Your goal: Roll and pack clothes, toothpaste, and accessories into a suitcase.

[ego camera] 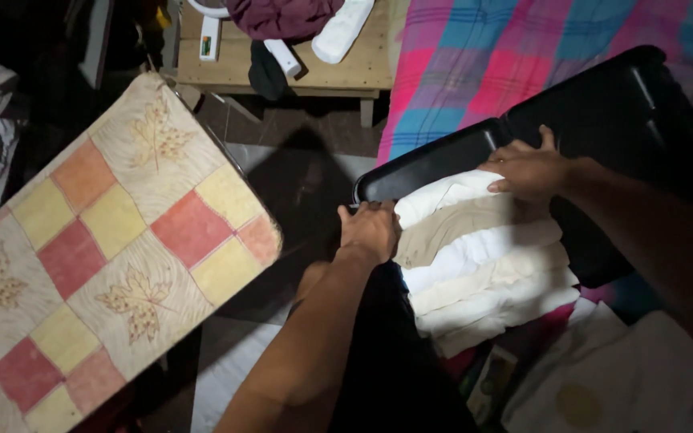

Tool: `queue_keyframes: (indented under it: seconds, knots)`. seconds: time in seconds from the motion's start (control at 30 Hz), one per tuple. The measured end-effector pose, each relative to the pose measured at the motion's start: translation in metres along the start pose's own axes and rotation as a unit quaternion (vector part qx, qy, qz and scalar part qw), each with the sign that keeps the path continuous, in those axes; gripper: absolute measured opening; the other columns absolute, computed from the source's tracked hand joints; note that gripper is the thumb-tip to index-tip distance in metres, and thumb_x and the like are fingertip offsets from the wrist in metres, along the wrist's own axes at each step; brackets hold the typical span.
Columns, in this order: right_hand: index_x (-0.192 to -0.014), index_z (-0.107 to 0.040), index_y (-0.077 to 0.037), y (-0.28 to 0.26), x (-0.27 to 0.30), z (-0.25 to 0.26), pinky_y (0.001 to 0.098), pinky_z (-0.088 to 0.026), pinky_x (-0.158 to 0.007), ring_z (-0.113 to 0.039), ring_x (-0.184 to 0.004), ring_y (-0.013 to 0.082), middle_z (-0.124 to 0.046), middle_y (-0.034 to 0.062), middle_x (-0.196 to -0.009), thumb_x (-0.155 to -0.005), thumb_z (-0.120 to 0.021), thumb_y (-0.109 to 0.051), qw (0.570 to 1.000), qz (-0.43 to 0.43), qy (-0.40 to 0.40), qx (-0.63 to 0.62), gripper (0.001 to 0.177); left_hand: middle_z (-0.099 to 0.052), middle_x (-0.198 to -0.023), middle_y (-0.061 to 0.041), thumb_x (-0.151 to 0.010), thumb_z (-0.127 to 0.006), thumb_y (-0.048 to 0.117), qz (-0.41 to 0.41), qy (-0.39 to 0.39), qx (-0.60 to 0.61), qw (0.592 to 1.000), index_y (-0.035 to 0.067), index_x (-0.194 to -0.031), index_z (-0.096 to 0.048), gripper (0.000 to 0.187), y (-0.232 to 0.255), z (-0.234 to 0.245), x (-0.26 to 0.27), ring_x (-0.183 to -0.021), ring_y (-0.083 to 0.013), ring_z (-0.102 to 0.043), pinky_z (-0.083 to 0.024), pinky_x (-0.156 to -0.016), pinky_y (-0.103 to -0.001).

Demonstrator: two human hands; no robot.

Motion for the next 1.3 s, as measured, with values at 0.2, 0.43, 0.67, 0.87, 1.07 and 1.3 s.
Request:
queue_keyframes:
  seconds: [0.2, 0.43, 0.67, 0.87, 1.07, 1.3]
  knots:
    - [-0.16, -0.029, -0.036, -0.001, -0.004, -0.004, 0.0807, -0.004, -0.112, -0.02, -0.153, 0.0248, -0.028, 0.0048, -0.163, -0.101, -0.05, -0.048, 1.0, -0.004, -0.028, 0.007, 0.064, -0.038, -0.149, -0.018, -0.094, -0.056, 0.032, 0.01, -0.026, -0.124, 0.992, 0.013, -0.145, -0.046, 0.056, 0.003, 0.005, -0.012, -0.141, -0.0328, -0.033, -0.026, -0.105, -0.066]
    - [-0.153, -0.04, -0.017, 0.0, 0.001, -0.007, 0.0711, -0.013, -0.115, -0.037, -0.145, 0.026, -0.045, 0.0102, -0.151, -0.09, -0.068, -0.046, 0.993, -0.053, 0.076, -0.069, 0.074, -0.05, -0.143, -0.014, -0.099, -0.055, 0.02, -0.018, 0.04, -0.118, 0.992, 0.014, -0.138, -0.055, 0.04, 0.003, -0.002, -0.01, -0.138, -0.0323, -0.044, -0.028, -0.11, -0.069]
    - [-0.129, -0.067, -0.025, 0.01, -0.014, -0.029, 0.0529, -0.041, -0.098, -0.062, -0.119, 0.0285, -0.066, 0.0058, -0.126, -0.09, -0.07, -0.034, 0.974, 0.035, 0.213, -0.069, 0.04, -0.054, -0.139, -0.014, -0.095, -0.06, 0.022, -0.024, 0.048, 0.047, 0.997, 0.011, -0.138, -0.051, 0.046, -0.004, 0.0, -0.01, -0.124, -0.0317, -0.059, -0.023, -0.111, -0.071]
    - [-0.128, -0.065, -0.028, -0.007, -0.002, -0.01, 0.0591, -0.038, -0.101, -0.062, -0.123, 0.0217, -0.068, -0.0016, -0.124, -0.081, -0.074, -0.026, 0.984, -0.004, 0.173, -0.05, 0.048, -0.067, -0.13, -0.005, -0.097, -0.054, 0.018, 0.016, 0.029, 0.028, 0.999, 0.015, -0.131, -0.059, 0.034, -0.013, -0.017, -0.031, -0.125, -0.0243, -0.062, -0.026, -0.112, -0.069]
    - [-0.133, -0.062, -0.035, 0.012, -0.032, -0.04, 0.0817, -0.023, -0.1, -0.055, -0.128, 0.0261, -0.061, -0.0018, -0.135, -0.079, -0.075, -0.031, 0.987, -0.049, 0.149, -0.023, 0.055, -0.068, -0.128, -0.007, -0.1, -0.047, 0.021, 0.014, 0.012, -0.06, 0.998, 0.015, -0.128, -0.064, 0.032, -0.022, -0.039, -0.052, -0.13, -0.0231, -0.055, -0.026, -0.109, -0.069]
    - [-0.12, -0.065, -0.033, 0.015, -0.033, -0.061, 0.0804, -0.027, -0.097, -0.052, -0.13, 0.0284, -0.057, 0.0007, -0.139, -0.077, -0.072, -0.047, 0.985, -0.039, 0.167, 0.025, 0.045, -0.052, -0.148, -0.009, -0.101, -0.043, 0.012, -0.003, -0.058, -0.093, 0.994, 0.014, -0.137, -0.059, 0.039, -0.011, -0.013, -0.026, -0.142, -0.0248, -0.042, -0.024, -0.112, -0.068]
Point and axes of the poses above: each hand's wrist, its own x-axis away from the middle knuckle, its own z-axis out of the back of the hand, y = z × x, the point moved 5 cm from there along -x, towards the middle knuckle
